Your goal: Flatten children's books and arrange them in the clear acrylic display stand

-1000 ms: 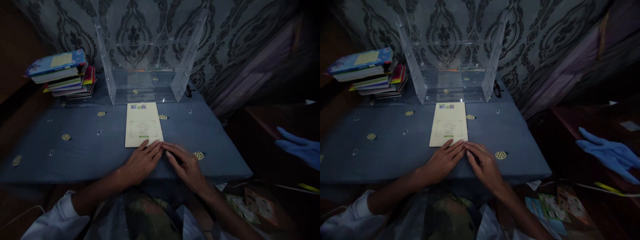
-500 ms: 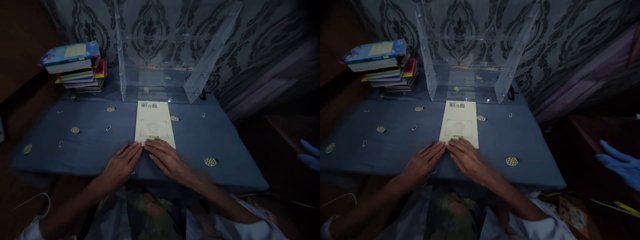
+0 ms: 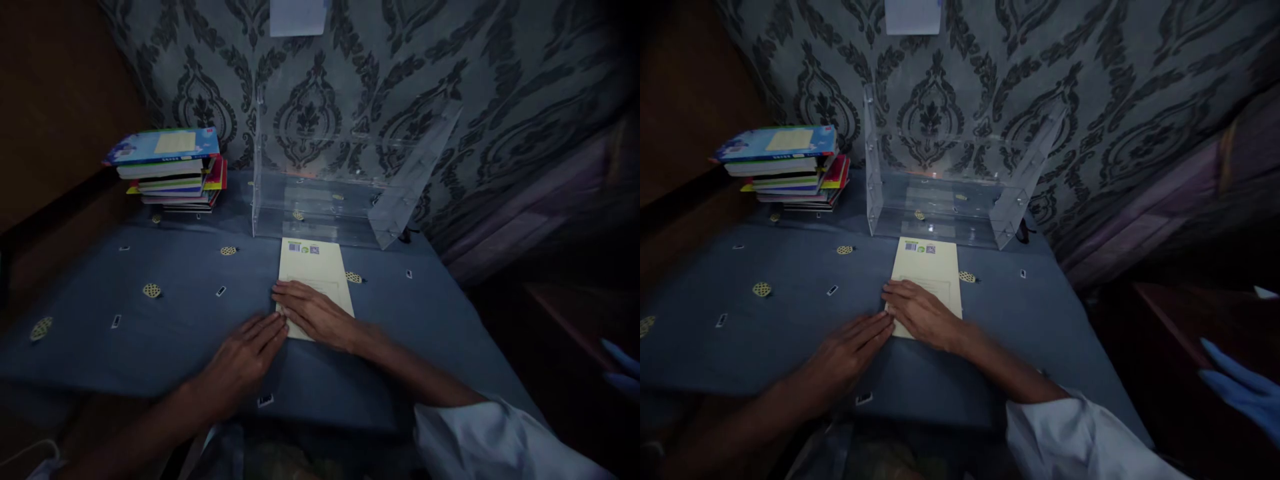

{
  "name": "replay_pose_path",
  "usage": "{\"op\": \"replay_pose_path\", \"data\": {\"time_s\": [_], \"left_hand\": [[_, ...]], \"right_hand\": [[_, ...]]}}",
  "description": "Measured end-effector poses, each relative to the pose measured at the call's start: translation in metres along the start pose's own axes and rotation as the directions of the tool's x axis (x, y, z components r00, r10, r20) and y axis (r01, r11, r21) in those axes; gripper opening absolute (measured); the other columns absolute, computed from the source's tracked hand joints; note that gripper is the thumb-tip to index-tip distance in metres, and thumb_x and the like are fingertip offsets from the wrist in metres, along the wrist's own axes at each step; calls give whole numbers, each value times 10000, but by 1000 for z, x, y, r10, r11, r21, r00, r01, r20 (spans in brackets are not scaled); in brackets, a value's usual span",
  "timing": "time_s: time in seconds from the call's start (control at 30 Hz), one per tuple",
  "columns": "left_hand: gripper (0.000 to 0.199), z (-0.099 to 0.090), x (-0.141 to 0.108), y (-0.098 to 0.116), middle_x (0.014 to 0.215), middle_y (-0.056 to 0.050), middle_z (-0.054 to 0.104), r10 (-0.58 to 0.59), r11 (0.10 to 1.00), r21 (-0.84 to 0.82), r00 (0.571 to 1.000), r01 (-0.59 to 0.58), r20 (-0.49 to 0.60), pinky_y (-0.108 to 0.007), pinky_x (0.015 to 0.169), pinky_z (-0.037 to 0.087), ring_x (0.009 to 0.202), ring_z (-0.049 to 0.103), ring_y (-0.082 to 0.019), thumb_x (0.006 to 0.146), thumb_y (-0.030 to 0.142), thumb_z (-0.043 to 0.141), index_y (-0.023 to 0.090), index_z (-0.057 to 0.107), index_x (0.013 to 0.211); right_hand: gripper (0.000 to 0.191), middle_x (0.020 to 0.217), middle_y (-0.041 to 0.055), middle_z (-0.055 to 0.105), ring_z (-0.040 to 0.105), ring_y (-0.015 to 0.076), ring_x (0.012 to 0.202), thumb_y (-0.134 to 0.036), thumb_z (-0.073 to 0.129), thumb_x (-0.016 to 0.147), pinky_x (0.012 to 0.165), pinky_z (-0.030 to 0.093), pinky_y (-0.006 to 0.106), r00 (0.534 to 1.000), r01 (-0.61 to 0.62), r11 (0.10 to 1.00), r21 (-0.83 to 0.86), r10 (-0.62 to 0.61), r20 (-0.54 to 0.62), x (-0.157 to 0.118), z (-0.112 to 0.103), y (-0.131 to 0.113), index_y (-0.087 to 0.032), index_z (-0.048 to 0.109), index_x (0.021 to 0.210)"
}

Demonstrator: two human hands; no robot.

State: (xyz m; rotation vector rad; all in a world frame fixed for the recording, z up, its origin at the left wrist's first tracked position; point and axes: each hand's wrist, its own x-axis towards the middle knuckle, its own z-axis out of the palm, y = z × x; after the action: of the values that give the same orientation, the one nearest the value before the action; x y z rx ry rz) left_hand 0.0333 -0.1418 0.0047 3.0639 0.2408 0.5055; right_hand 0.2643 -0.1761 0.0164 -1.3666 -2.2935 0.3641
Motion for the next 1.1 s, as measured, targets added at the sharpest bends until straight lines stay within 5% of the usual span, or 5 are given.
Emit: {"op": "replay_pose_path", "data": {"time_s": [0.17,0.43,0.8,1.1], "left_hand": [[493,0,17,-14,1411,-136,608,-35,999,-18,996,37,84,-390,1135,454,1360,538,-223,916,25,414,132,514,1387],[426,-2,51,-42,1435,-163,578,-38,995,-86,988,52,152,-404,1120,467,1354,542,-246,962,90,419,114,520,1376],[238,3,104,-81,1165,-97,683,-76,974,-203,989,101,127,-348,965,534,1103,659,-216,1019,179,428,161,643,1119],[254,12,106,-75,1020,-80,694,-137,984,-105,989,142,56,-324,812,549,979,674,-218,1027,219,418,157,660,983]], "right_hand": [[461,1428,158,599,478,246,1410,-318,325,1055,1161,437,471,999,-32,997,-69,34,27,25,-6,39,-116,604,1361],[425,1478,125,558,481,284,1399,-327,352,1042,1148,385,548,989,-145,974,-173,139,-48,48,-18,90,-213,604,1365],[370,1385,158,611,539,291,1311,-172,408,970,1084,426,521,995,-78,975,-209,64,-73,46,-12,93,-174,660,1241],[383,1429,145,583,495,273,1374,-167,438,947,1173,348,554,998,-29,986,-165,21,-52,34,-9,94,-162,629,1279]]}}
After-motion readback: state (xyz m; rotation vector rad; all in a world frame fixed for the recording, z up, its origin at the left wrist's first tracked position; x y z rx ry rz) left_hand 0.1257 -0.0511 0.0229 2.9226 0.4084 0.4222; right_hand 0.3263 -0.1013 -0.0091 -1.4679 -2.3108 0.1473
